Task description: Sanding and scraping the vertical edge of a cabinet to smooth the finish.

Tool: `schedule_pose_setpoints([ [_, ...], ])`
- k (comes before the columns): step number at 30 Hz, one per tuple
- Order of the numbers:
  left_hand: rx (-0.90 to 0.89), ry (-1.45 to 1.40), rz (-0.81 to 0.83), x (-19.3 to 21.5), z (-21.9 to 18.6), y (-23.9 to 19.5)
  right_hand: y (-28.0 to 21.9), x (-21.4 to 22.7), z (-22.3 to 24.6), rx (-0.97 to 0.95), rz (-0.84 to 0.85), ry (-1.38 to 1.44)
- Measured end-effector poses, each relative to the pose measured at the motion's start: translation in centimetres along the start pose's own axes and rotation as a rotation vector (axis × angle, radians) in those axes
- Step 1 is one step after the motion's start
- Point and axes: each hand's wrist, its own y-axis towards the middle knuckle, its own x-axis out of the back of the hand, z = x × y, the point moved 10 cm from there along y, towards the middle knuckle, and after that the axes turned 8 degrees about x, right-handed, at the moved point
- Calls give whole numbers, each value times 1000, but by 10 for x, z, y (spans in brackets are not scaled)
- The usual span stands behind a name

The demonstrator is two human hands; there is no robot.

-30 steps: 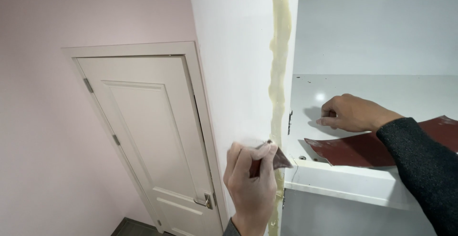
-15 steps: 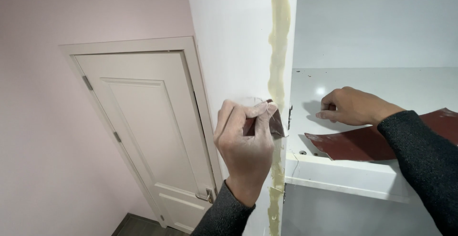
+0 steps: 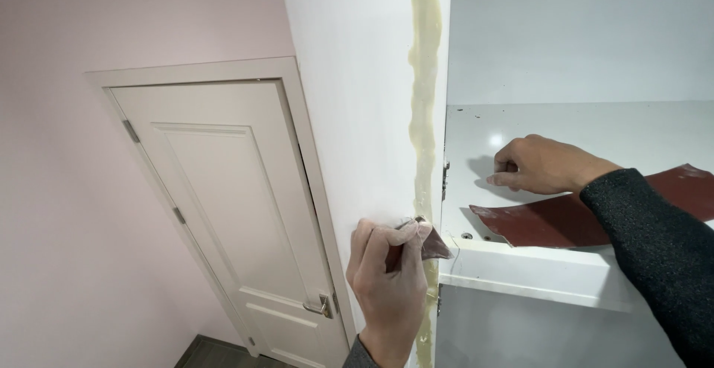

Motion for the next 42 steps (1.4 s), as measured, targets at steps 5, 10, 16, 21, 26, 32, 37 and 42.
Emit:
schedule_pose_setpoints([
  [5, -98, -22, -66, -10, -39, 59, 2, 0, -2, -5, 2, 6],
  [10, -43, 9, -56, 1, -6, 3, -3, 0, 0, -21, 23, -2],
  [16, -102, 86, -79, -11, -30, 51, 0, -1, -3, -7, 16, -2],
  [21, -2, 33, -71, -1, 3, -3, -2, -3, -1, -7, 40, -20],
  [26, -171, 43, -98, -11, -48, 66, -2, -3, -1, -10, 39, 3],
  [32, -77, 59, -57, 1, -5, 14, 1, -8, -9, -17, 49, -32],
  [37, -142, 35, -68, -5, -23, 44, -2, -5, -5, -29, 52, -4],
  [42, -99, 8, -59, 3, -8, 15, -4, -7, -4, -37, 71, 5],
])
